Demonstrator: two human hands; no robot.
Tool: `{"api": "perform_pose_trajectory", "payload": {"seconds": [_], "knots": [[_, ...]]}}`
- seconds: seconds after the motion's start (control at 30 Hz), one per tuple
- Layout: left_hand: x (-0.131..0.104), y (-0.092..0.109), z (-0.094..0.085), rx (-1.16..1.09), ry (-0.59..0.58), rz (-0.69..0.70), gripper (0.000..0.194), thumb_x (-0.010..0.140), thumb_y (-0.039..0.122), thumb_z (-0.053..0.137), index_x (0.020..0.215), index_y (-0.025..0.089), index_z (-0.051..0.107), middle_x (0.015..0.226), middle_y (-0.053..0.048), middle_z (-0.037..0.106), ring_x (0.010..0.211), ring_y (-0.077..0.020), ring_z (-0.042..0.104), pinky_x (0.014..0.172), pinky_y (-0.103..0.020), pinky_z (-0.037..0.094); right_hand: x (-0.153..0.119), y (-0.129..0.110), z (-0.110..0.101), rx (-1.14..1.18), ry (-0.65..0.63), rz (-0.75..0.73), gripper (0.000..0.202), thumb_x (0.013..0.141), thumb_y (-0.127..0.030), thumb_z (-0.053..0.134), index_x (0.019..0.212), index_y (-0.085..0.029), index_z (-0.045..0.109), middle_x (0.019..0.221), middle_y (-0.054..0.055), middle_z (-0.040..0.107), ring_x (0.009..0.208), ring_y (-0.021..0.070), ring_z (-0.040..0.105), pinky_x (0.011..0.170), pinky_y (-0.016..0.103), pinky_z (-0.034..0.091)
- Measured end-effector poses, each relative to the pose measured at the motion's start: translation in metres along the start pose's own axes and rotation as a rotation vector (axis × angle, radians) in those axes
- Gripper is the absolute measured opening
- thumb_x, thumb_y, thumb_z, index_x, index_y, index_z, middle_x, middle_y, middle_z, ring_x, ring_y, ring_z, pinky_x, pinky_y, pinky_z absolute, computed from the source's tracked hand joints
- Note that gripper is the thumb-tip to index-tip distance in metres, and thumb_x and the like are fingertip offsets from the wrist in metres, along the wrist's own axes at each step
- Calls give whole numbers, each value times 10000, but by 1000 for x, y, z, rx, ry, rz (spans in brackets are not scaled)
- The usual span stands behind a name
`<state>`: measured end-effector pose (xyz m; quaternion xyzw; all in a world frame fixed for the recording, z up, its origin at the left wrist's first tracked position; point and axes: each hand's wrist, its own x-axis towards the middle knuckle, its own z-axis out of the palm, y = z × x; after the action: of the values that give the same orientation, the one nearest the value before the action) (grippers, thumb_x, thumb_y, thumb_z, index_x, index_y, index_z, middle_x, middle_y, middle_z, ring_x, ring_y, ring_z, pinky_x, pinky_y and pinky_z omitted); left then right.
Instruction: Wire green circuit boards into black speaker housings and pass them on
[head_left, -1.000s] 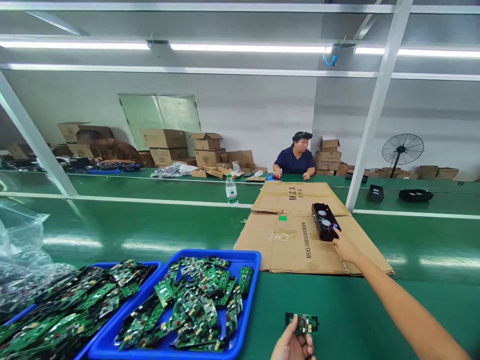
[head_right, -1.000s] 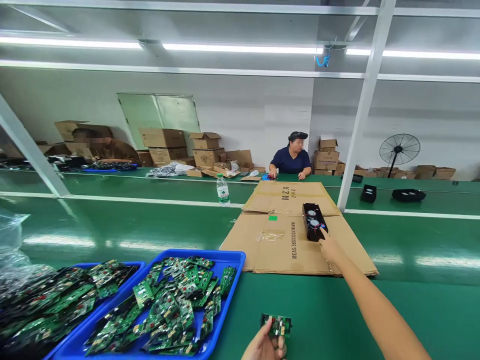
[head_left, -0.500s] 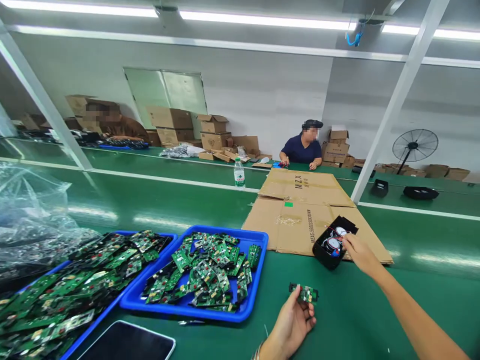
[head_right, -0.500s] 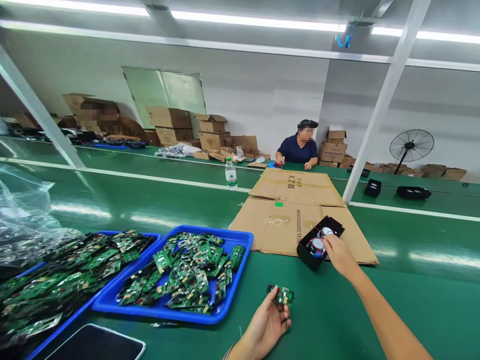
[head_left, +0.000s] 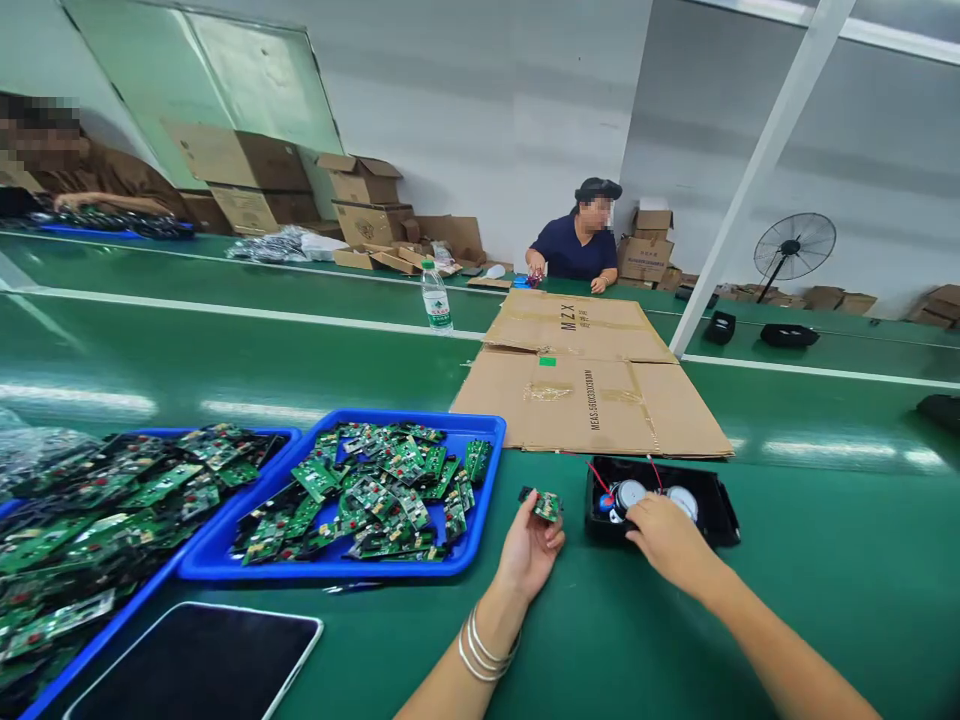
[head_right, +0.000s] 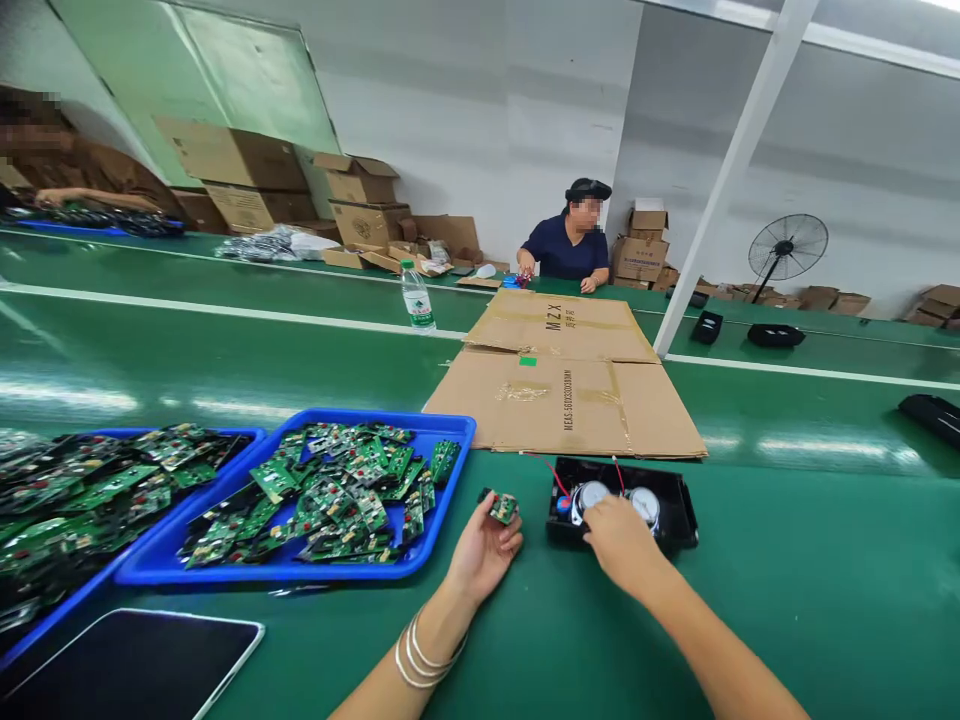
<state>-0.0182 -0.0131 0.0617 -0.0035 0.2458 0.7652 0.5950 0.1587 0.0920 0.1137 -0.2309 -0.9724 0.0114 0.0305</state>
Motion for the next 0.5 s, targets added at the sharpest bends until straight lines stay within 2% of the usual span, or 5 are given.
{"api": "perform_pose_trajectory", "payload": {"seconds": [0.17, 0.27, 0.37, 0.43, 0.5], "knots": [[-1, 4, 1, 69, -8, 1, 208, 849, 302, 473, 822, 115, 558, 876, -78, 633, 512, -64, 479, 351, -149, 277, -15, -46, -23, 127, -136, -30, 91, 756, -260, 651, 723, -191, 602, 700, 20, 616, 621, 179, 562, 545, 256, 337], [-4, 0, 3, 117, -16, 0, 240, 844, 301, 486, 833, 80, 580, 817, -81, 635, 475, -56, 461, 336, -151, 251, 3, -58, -33, 276, 19, 88, 160, 863, -325, 504, 835, -195, 594, 755, 27, 613, 671, 177, 563, 570, 259, 363], [-5, -3, 3, 146, -6, 45, 228, 823, 318, 526, 795, 98, 579, 703, -37, 612, 466, -56, 460, 358, -156, 267, 27, -63, -26, 327, 184, 119, 261, 839, -255, 509, 1083, -165, 535, 934, 81, 604, 860, 230, 545, 705, 325, 408], [-4, -4, 2, 167, 4, 90, 224, 798, 332, 564, 790, 110, 584, 659, -12, 593, 484, -61, 476, 390, -162, 298, 37, -64, -16, 387, 198, 114, 314, 796, -184, 514, 1109, -155, 518, 890, 76, 598, 842, 234, 540, 728, 357, 414], [-4, -6, 2, 197, 2, 115, 250, 775, 341, 593, 857, 105, 604, 685, -19, 607, 520, -72, 504, 426, -173, 333, 40, -62, -7, 579, 241, 152, 276, 800, -168, 472, 1073, -170, 517, 807, 45, 583, 768, 201, 550, 715, 344, 430]]}}
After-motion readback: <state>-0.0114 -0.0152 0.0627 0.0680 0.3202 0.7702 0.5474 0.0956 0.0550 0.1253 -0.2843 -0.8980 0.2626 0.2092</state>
